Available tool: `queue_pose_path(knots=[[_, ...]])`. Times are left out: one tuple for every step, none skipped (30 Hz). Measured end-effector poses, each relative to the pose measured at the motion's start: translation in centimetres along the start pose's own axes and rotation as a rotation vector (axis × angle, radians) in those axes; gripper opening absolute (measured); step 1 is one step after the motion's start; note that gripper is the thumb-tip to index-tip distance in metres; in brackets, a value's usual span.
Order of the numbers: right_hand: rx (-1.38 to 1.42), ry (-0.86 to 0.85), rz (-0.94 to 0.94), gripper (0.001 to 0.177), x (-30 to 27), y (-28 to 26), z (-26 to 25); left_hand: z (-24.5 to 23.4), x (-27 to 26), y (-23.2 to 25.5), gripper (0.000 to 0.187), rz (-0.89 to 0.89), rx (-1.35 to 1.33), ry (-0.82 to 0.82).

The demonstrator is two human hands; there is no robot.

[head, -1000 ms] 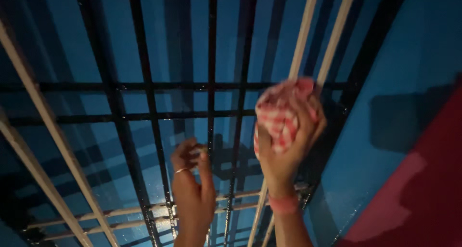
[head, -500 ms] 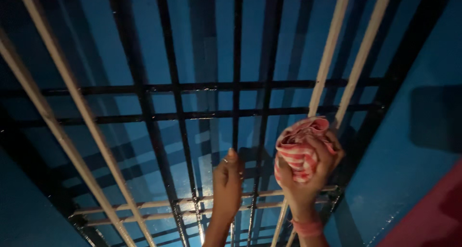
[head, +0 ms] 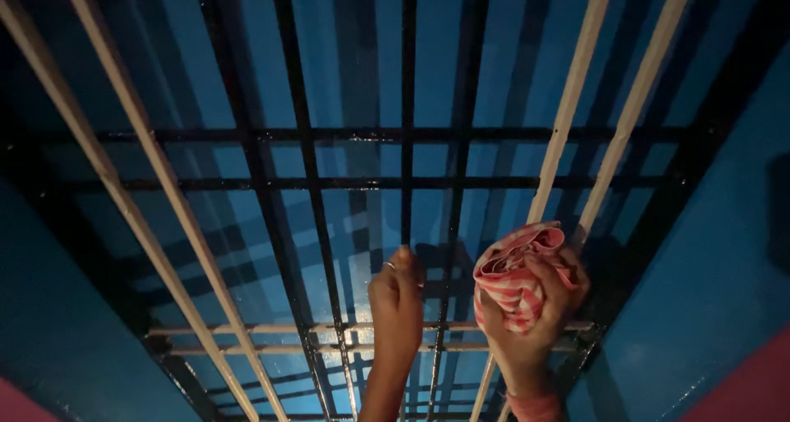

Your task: The person wipes a black metal window grille with a red and white checkered cloth. They clean the vertical and horizontal bars of the grille, moving the cloth back and forth across the surface.

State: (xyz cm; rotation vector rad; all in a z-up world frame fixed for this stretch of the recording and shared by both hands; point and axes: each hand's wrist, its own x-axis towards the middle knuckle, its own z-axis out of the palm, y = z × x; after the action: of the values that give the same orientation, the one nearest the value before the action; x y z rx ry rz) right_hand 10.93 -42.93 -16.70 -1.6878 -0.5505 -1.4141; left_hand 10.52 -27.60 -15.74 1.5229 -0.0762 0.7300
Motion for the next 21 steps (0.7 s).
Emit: queue_pose_path(knots=[[0.002, -0.016, 0.011, 0.081, -0.5, 0.1, -0.5, 0.2, -0.2, -0.2, 0.062, 0.026, -0.009, 0.009], [0.004, -0.051, 0.028, 0.081, -0.9, 0.2, -1.1, 0.3, -0.4, -0.5, 0.061, 0.001, -0.005, 0.026], [0.007, -0.081, 0.038, 0.082, -1.1, 0.4, -1.8, 0.5, -0.3, -0.6, 0.061, -0.015, -0.005, 0.042], [0.010, -0.111, 0.049, 0.082, -1.3, 0.6, -2.5, 0.6, -0.3, -0.8, 0.061, -0.031, -0.005, 0.058], [0.047, -0.120, 0.086, 0.081, -1.5, 0.8, -3.3, 0.7, -0.2, -0.9, 0.061, -0.020, 0.004, 0.067], [0.085, -0.130, 0.123, 0.080, -1.8, 0.9, -4.5, 0.8, -0.1, -1.0, 0.062, -0.009, 0.014, 0.077], [0.120, -0.140, 0.166, 0.079, -2.2, 1.1, -5.7, 0.8, -0.3, -1.1, 0.062, -0.001, 0.026, 0.083], [0.153, -0.108, 0.185, 0.078, -2.5, 1.3, -6.8, 0.8, -0.5, -1.2, 0.061, 0.008, 0.000, 0.080], [0.185, -0.077, 0.205, 0.077, -2.6, 1.5, -8.0, 0.9, -0.6, -1.2, 0.060, 0.015, -0.026, 0.078], [0.218, -0.047, 0.224, 0.077, -2.4, 1.9, -8.9, 1.0, -0.7, -1.1, 0.059, 0.023, -0.052, 0.076], [0.197, -0.037, 0.225, 0.077, -2.2, 2.3, -9.7, 1.0, -0.8, -1.0, 0.059, 0.034, -0.044, 0.075], [0.176, -0.026, 0.226, 0.078, -2.0, 2.8, -10.5, 1.0, -0.8, -0.9, 0.059, 0.045, -0.036, 0.075], [0.157, -0.016, 0.224, 0.078, -1.5, 3.2, -11.1, 1.1, -0.8, -0.9, 0.059, 0.058, -0.029, 0.077], [0.139, -0.006, 0.222, 0.078, -1.1, 3.6, -11.6, 1.2, -0.9, -0.8, 0.059, 0.048, -0.022, 0.086], [0.120, 0.004, 0.220, 0.079, -0.7, 4.0, -12.0, 1.3, -0.9, -0.8, 0.059, 0.039, -0.016, 0.095], [0.102, 0.014, 0.217, 0.079, -0.4, 4.3, -12.4, 1.5, -0.9, -0.9, 0.058, 0.029, -0.011, 0.105], [0.041, -0.002, 0.195, 0.078, -0.1, 4.6, -12.8, 1.6, -0.9, -1.0, 0.058, 0.033, -0.006, 0.127], [-0.019, -0.017, 0.174, 0.076, 0.3, 4.8, -13.1, 1.7, -1.0, -1.1, 0.057, 0.036, -0.001, 0.148], [-0.085, -0.034, 0.154, 0.075, 0.5, 5.0, -13.3, 1.8, -1.1, -1.2, 0.057, 0.035, 0.002, 0.166], [-0.092, -0.036, 0.153, 0.074, 0.8, 5.2, -13.2, 2.0, -0.9, -1.4, 0.058, 0.056, 0.014, 0.173], [-0.102, -0.043, 0.156, 0.072, 1.0, 5.3, -13.2, 2.1, -0.9, -1.6, 0.059, 0.070, 0.028, 0.180]])
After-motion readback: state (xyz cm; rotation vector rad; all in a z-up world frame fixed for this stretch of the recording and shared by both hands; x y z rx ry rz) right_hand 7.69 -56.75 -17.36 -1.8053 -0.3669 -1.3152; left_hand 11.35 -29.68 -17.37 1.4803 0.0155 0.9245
